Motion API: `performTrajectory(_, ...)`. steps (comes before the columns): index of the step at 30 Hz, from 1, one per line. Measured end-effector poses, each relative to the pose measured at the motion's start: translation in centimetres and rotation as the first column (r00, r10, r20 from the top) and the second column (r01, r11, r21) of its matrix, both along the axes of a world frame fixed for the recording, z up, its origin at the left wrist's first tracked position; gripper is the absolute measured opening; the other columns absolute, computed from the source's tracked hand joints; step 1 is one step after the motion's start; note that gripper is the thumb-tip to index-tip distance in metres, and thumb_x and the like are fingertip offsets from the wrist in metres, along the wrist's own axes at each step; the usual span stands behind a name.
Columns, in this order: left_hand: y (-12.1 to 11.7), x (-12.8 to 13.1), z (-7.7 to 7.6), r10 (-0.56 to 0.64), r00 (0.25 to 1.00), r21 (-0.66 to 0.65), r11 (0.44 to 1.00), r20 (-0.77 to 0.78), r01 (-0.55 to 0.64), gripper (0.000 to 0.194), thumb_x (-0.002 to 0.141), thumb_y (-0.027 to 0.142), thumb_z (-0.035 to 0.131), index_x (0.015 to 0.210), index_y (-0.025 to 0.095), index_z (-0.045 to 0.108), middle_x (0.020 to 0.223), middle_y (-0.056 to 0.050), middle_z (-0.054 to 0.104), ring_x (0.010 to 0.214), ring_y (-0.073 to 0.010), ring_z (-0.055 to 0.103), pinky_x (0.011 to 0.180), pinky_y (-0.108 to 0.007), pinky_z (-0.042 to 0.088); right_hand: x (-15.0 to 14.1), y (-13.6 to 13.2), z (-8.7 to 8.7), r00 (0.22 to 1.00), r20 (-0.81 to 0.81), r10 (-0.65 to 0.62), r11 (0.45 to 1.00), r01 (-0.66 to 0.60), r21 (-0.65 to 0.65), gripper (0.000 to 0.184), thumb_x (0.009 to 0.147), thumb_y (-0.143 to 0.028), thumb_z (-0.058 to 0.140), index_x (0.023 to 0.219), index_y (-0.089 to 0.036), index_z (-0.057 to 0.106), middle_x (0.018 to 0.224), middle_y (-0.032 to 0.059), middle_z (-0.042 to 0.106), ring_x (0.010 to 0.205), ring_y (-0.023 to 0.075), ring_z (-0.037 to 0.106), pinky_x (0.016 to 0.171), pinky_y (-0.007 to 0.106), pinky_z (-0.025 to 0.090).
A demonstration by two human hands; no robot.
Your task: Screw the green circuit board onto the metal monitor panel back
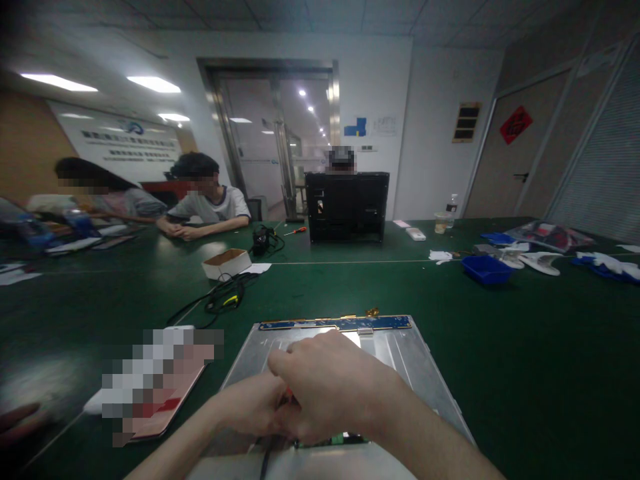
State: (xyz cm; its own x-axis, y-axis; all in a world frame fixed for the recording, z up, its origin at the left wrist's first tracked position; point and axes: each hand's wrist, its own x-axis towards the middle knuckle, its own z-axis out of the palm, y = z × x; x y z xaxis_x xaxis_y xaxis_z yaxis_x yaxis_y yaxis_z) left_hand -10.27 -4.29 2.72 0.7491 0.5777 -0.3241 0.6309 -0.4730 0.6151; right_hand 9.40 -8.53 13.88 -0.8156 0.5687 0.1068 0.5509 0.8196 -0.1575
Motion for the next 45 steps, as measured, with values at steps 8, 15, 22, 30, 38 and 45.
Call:
performTrajectory(8,0.0,0.1,0.2,-0.008,0.999,0.057,0.998,-0.035,0.010,0.019,0.066,0.022,0.071,0.084,0.019,0.074,0.074,0.001,0.065,0.067,-0.0158,0.055,0.056,-0.020,0.040,-0.1,-0.5,0.1,1.000,0.014,0.027,1.000,-0.027,-0.016,0.016,0.080,-0.023,0.063,0.095,-0.020,0.058,0.087,0.0020,0.072,0.069,0.0166,0.064,0.049,0.026,0.026)
performTrajectory(15,-0.3,0.4,0.8,0.040,0.998,-0.004,0.999,0.038,-0.040,0.013,0.064,0.019,0.072,0.076,0.018,0.069,0.069,0.004,0.062,0.065,-0.0140,0.054,0.054,-0.019,0.038,-0.7,-0.4,-0.1,0.992,0.035,-0.123,0.990,0.121,0.069,0.016,0.088,-0.034,0.060,0.089,-0.019,0.065,0.076,0.0040,0.073,0.062,0.0191,0.065,0.049,0.028,0.024)
performTrajectory(22,-0.1,0.2,-0.1,-0.009,0.999,0.058,0.998,-0.039,0.012,0.013,0.066,0.020,0.069,0.079,0.018,0.071,0.072,0.001,0.064,0.065,-0.0156,0.052,0.058,-0.022,0.041,-0.1,-0.8,0.6,0.999,0.006,0.045,0.998,-0.045,-0.035,0.022,0.076,-0.029,0.064,0.094,-0.019,0.059,0.090,0.0050,0.069,0.071,0.0182,0.062,0.051,0.027,0.030)
performTrajectory(30,-0.5,0.2,0.4,0.014,0.999,0.073,0.997,-0.030,-0.012,0.011,0.069,0.017,0.067,0.079,0.020,0.069,0.075,0.003,0.065,0.070,-0.0159,0.054,0.060,-0.023,0.038,-0.5,-0.9,0.1,1.000,0.016,0.013,1.000,-0.013,0.023,0.016,0.082,-0.023,0.061,0.097,-0.019,0.056,0.085,0.0032,0.070,0.067,0.0173,0.064,0.047,0.027,0.026)
performTrajectory(38,-0.1,0.3,0.3,-0.013,1.000,0.044,0.999,0.011,0.012,0.008,0.066,0.019,0.069,0.074,0.016,0.068,0.069,0.002,0.061,0.063,-0.0141,0.052,0.054,-0.021,0.037,-0.6,-0.5,-0.4,0.998,0.005,-0.066,0.995,0.066,0.070,0.018,0.080,-0.032,0.062,0.091,-0.018,0.060,0.077,0.0042,0.071,0.061,0.0188,0.063,0.046,0.028,0.022)
performTrajectory(45,-0.4,0.2,0.3,0.023,0.997,0.117,0.993,-0.076,-0.014,0.021,0.070,0.026,0.071,0.090,0.020,0.074,0.083,0.000,0.071,0.074,-0.0190,0.060,0.063,-0.023,0.045,-0.2,-0.7,0.2,0.999,-0.001,0.044,0.999,-0.044,0.009,0.020,0.079,-0.025,0.062,0.096,-0.019,0.055,0.088,0.0041,0.068,0.066,0.0163,0.060,0.048,0.026,0.028)
